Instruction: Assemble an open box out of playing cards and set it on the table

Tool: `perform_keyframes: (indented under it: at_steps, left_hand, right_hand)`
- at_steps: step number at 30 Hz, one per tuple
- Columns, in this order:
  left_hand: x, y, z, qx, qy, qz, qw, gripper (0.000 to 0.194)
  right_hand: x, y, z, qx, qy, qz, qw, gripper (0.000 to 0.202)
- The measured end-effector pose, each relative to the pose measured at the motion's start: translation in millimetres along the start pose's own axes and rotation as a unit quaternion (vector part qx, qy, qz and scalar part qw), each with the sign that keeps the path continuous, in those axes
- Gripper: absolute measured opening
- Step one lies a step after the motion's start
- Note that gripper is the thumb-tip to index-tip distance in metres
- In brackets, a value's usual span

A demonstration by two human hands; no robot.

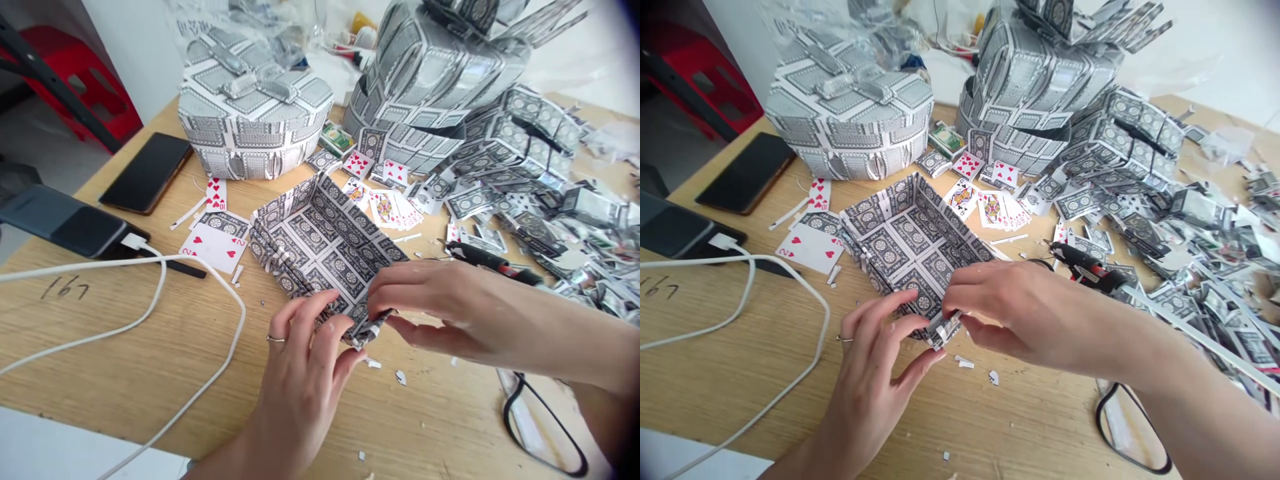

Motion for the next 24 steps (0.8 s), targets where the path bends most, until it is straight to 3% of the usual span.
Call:
perform_keyframes:
  at_steps: [3, 10, 17, 24]
  left_hand:
    - [-0.3, 0.7, 0.9, 0.003, 0.003, 0.004, 1.000, 0.026]
    - [-1.5, 2.5, 0.2, 0.001, 0.006, 0.014, 1.000, 0.023]
    - [-2.7, 2.6, 0.6, -0.001, 0.007, 0.017, 1.000, 0.022]
    - [-3.6, 2.0, 0.2, -0.003, 0.009, 0.013, 1.000, 0.023]
  right_hand:
    - [20.6, -1.1, -5.5, -0.021, 0.029, -0.115, 0.993, 0.014]
    - [21.7, 4.0, -10.6, -0.032, 0.021, -0.143, 0.989, 0.017]
    - [22.1, 4.7, -13.1, -0.018, 0.003, -0.141, 0.990, 0.015]
    - [22.3, -2.8, -15.9, -0.043, -0.029, -0.092, 0.994, 0.020]
Point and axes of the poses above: each hand's wrist, its own y-axis towards the middle knuckle, its own x-axis out of the palm, z = x × y, the point moved 10 cm from there along y, towards the middle knuckle, and after that the axes turned 10 degrees about z, right-handed, at the moved point
